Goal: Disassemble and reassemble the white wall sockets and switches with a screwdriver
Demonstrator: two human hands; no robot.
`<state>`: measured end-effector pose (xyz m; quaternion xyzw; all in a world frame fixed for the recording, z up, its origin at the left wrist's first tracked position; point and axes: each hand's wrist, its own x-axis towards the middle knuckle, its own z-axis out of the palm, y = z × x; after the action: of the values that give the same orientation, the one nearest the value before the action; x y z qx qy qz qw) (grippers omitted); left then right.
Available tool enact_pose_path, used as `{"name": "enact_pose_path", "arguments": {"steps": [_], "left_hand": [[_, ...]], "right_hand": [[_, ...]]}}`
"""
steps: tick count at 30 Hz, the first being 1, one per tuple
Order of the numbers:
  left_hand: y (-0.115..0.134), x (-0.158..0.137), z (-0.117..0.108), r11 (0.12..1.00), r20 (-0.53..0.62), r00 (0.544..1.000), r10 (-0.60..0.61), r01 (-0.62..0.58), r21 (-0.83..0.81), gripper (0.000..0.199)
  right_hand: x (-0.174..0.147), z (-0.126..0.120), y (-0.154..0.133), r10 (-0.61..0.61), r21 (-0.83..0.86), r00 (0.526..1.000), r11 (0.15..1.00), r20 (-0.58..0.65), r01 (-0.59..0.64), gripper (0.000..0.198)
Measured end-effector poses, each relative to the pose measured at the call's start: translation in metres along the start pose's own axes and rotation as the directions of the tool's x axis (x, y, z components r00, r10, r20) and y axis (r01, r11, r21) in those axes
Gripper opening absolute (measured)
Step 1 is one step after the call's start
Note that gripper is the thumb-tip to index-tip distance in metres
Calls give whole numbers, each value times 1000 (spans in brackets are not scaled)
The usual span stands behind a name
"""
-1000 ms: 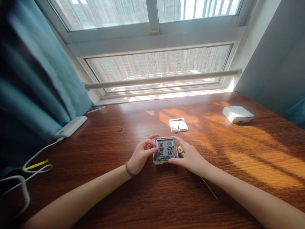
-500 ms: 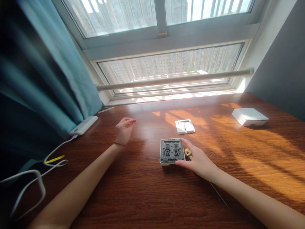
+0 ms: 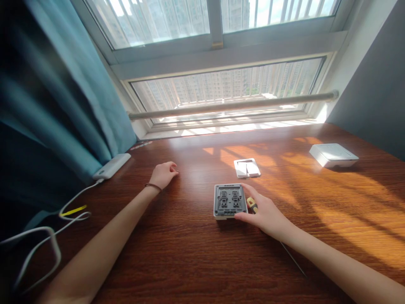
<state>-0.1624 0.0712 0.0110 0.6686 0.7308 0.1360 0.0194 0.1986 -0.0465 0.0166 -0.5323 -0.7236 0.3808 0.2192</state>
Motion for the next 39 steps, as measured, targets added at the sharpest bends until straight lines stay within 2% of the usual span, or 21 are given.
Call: {"name": "enact_pose_path", "arguments": {"steps": [5,15,30,36,39], "left_hand": [[6,-6,4,994,-9,999,-45,46,94,24],[15,-10,-7,971,45,995,-85,73,226,20],[5,-4,-5,953,5,990,-139,133,272,25],[9,-7,-5,963,-58,996,-66,79,257,21],[27,-18,-5,983,-145,986,77,-50,179,26]], "right_hand": [[0,0,1,2,3,1000,1000,-4,-2,80],[0,1,5,-4,6,1000,1000,-5,4,81],[0,1,4,0,15,1000,1000,-2,0,80],[0,0,4,-12,15,1000,1000,-2,12,81],[0,0,3,-18,17,1000,1000,0,18,82]]}}
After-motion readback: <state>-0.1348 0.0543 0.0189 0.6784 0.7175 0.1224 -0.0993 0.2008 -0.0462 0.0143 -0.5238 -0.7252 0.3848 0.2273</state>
